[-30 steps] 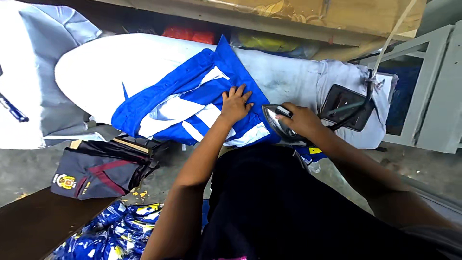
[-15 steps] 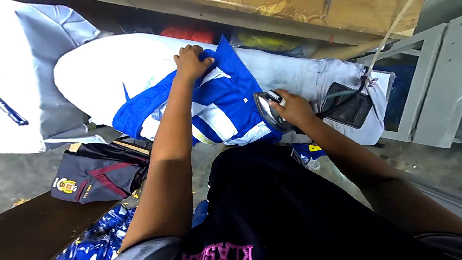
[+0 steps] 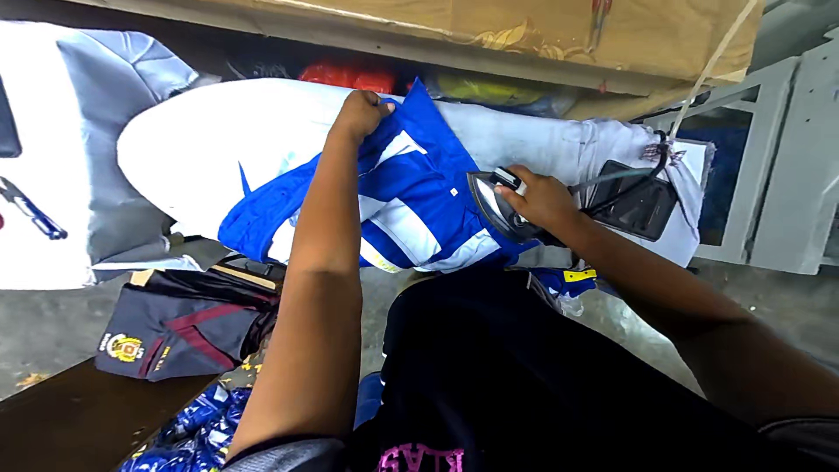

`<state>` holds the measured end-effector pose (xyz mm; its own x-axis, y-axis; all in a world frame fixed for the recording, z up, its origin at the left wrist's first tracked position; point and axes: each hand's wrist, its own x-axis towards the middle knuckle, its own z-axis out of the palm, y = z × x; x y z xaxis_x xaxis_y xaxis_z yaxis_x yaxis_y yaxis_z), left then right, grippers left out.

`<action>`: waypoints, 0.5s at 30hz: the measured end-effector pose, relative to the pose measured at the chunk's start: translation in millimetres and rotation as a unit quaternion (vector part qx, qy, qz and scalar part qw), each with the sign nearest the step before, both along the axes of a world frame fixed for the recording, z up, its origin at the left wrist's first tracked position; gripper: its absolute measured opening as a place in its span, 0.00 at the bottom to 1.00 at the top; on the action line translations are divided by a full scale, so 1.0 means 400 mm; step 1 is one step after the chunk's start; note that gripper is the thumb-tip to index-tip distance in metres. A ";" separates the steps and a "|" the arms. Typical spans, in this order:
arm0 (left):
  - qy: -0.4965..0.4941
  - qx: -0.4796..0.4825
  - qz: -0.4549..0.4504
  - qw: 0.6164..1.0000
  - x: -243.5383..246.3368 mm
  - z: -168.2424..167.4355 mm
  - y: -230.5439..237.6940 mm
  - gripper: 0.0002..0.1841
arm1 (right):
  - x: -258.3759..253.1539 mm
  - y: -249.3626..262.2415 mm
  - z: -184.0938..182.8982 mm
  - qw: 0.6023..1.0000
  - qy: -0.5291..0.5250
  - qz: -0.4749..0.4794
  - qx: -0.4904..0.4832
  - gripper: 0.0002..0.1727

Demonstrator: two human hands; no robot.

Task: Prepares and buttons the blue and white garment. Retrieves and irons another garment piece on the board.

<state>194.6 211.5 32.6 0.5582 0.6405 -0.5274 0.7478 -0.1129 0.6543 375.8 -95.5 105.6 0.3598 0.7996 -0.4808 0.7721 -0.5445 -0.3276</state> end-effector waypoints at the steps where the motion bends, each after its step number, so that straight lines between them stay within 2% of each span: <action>1: -0.001 -0.008 0.011 1.000 0.002 0.004 0.004 0.21 | -0.005 0.037 0.005 1.000 0.003 -0.005 -0.003 0.33; 9: 0.008 0.008 0.075 0.997 0.025 -0.018 0.009 0.22 | -0.045 0.328 0.020 1.000 0.015 -0.012 0.024 0.34; 12: 0.015 0.022 0.084 0.996 0.023 -0.021 0.004 0.20 | -0.042 0.355 0.024 0.999 0.019 -0.004 0.026 0.34; 15: -0.002 0.025 0.104 0.994 0.013 -0.023 0.007 0.19 | -0.028 0.320 0.018 0.999 0.018 0.009 0.033 0.33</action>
